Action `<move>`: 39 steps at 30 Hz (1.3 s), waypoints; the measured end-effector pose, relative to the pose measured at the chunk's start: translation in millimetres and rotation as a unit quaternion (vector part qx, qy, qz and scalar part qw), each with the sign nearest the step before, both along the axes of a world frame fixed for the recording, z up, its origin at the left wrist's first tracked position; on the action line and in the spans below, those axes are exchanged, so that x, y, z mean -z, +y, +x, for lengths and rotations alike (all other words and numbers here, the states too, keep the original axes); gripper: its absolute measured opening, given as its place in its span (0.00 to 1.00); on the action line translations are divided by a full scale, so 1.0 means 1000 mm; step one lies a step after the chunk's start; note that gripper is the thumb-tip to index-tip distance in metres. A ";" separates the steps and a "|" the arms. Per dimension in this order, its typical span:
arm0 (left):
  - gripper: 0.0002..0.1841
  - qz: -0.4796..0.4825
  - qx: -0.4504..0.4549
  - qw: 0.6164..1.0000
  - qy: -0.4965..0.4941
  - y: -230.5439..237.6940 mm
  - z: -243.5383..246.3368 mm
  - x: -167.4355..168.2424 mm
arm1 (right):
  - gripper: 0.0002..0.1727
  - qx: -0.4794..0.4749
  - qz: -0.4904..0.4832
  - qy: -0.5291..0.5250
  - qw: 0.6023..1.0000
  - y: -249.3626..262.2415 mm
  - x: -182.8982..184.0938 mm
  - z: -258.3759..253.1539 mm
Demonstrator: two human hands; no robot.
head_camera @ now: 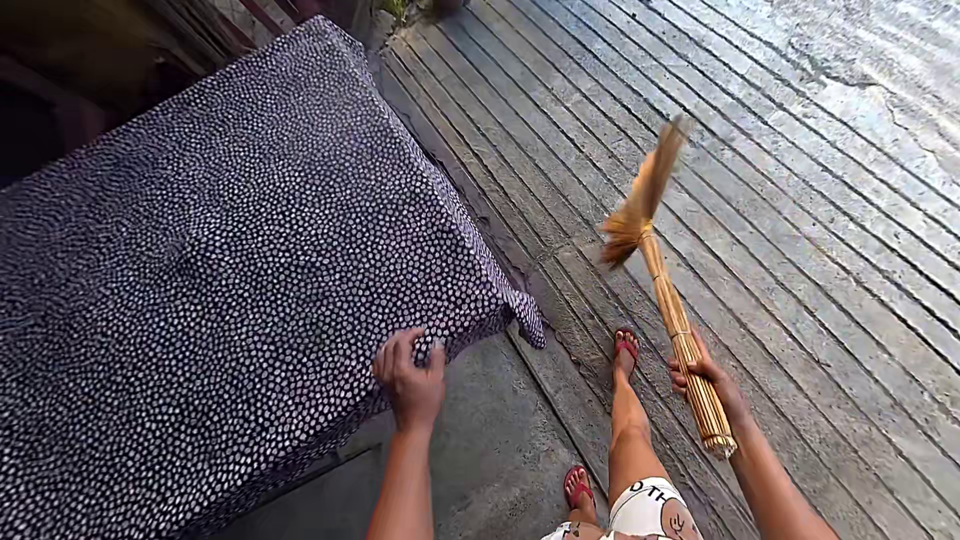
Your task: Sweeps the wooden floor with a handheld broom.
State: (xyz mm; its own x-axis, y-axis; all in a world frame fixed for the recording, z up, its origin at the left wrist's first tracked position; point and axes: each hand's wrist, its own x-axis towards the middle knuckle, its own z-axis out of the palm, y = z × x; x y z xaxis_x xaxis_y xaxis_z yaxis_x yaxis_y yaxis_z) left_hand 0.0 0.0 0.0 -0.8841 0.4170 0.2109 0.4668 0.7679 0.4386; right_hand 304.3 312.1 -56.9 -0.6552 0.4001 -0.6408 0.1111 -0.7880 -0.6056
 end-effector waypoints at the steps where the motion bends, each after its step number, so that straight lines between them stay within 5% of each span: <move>1: 0.24 -0.010 0.017 1.000 0.020 0.031 -0.027 0.004 | 0.51 -0.036 -0.013 0.005 0.999 0.018 0.006 -0.013; 4: 0.23 -0.076 0.002 0.997 -0.017 0.099 -0.095 0.021 | 0.56 -0.111 -0.075 -0.004 0.991 0.065 0.015 -0.052; 8: 0.35 -0.131 -0.103 0.982 -0.091 0.148 -0.147 0.056 | 0.56 -0.217 -0.104 -0.065 0.968 0.120 0.006 -0.100; 23: 0.36 -0.069 -0.175 0.981 -0.052 0.150 -0.149 0.088 | 0.50 -0.386 -0.092 -0.140 0.907 0.227 -0.023 -0.311; 29: 0.36 -0.072 -0.180 0.980 -0.035 0.148 -0.151 0.091 | 0.34 -0.446 -0.238 -0.216 0.835 0.274 -0.039 -0.370; 32: 0.34 -0.085 -0.188 0.978 -0.028 0.150 -0.147 0.090 | 0.17 -0.466 -0.331 -0.283 0.770 0.288 -0.016 -0.394; 34: 0.33 -0.094 -0.187 0.978 -0.018 0.148 -0.150 0.091 | 0.15 -0.507 -0.373 -0.285 0.723 0.286 0.025 -0.416; 39: 0.31 -0.098 -0.191 0.977 -0.009 0.149 -0.146 0.091 | 0.21 -0.639 -0.168 -0.275 0.698 0.252 0.143 -0.529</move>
